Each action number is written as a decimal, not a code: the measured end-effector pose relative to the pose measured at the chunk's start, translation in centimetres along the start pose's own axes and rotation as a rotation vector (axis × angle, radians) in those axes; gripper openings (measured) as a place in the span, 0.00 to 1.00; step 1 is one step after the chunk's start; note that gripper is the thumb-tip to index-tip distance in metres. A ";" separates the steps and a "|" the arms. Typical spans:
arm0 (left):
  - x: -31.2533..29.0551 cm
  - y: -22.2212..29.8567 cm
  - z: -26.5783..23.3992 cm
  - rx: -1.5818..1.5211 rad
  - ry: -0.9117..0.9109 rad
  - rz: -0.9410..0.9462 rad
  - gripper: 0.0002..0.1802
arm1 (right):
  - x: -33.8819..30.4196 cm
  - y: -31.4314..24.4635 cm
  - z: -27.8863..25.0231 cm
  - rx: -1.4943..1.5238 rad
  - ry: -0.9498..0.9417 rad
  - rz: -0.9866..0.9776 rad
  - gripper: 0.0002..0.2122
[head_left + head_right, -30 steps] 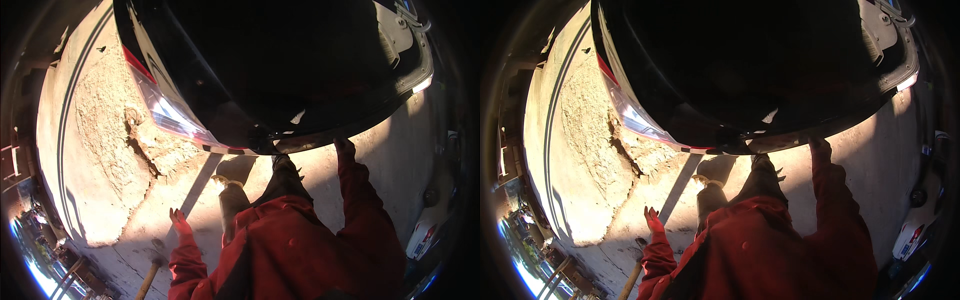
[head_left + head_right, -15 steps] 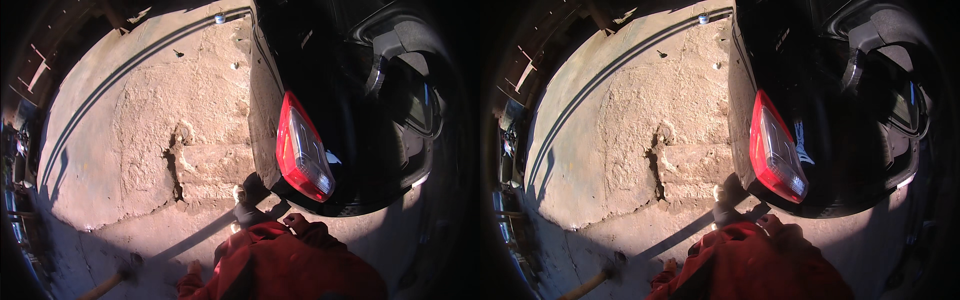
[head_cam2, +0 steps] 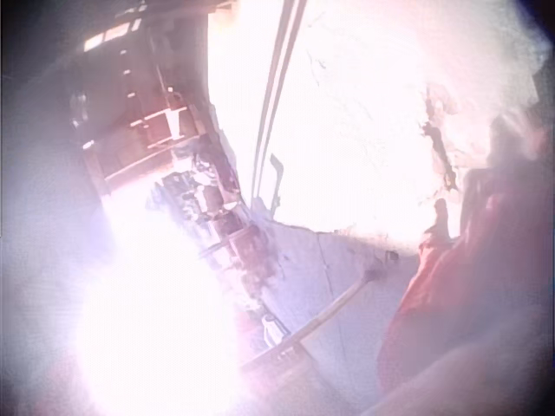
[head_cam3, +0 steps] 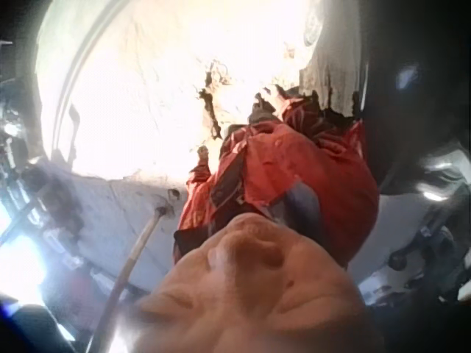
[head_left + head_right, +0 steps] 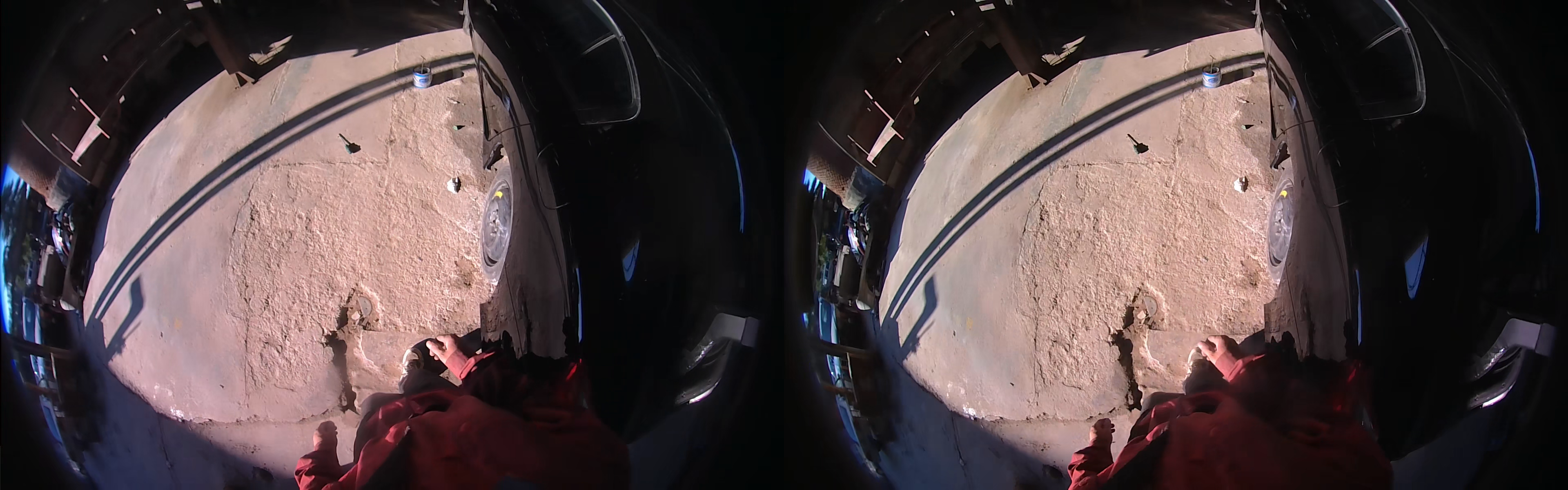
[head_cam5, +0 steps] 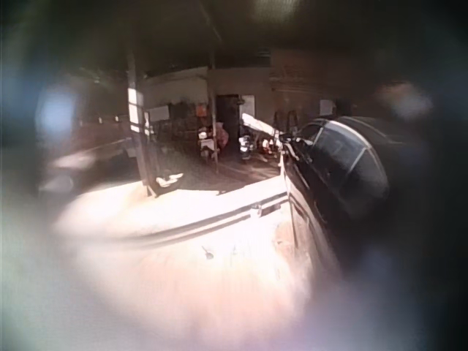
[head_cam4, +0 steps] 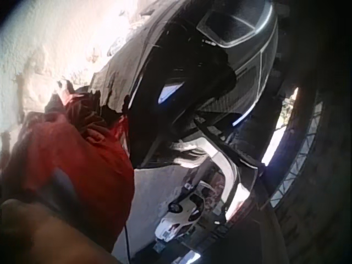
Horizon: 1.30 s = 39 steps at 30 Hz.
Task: The person works under the open trunk of a black car, pressing and adjusting the rear bumper area. They walk to a workbench, select fasteners from a box, return to the trunk, and continue pressing the bumper. The person then walks to the front of the car and touches the hood.
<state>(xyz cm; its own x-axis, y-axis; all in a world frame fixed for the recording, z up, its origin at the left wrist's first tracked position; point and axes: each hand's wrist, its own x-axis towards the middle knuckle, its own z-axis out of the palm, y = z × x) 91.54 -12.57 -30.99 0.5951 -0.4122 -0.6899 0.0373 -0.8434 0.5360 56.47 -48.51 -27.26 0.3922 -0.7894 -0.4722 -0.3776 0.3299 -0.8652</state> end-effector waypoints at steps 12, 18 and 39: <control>25.7 26.7 2.9 0.387 -0.186 0.015 0.20 | 40.6 -21.2 -10.2 -0.088 0.087 -0.196 0.16; 45.0 53.1 0.2 0.628 -0.278 0.232 0.21 | 45.2 -17.3 -22.0 -0.468 0.349 0.458 0.17; 84.6 135.6 17.0 0.721 -0.439 0.416 0.13 | 117.0 -55.8 -49.0 -0.301 0.457 0.157 0.17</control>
<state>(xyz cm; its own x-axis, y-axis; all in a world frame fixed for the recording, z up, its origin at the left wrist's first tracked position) 133.32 -167.68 -24.97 0.0871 -0.6973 -0.7114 -0.7037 -0.5486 0.4515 82.31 -184.64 -25.96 -0.0652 -0.9086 -0.4126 -0.6511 0.3521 -0.6724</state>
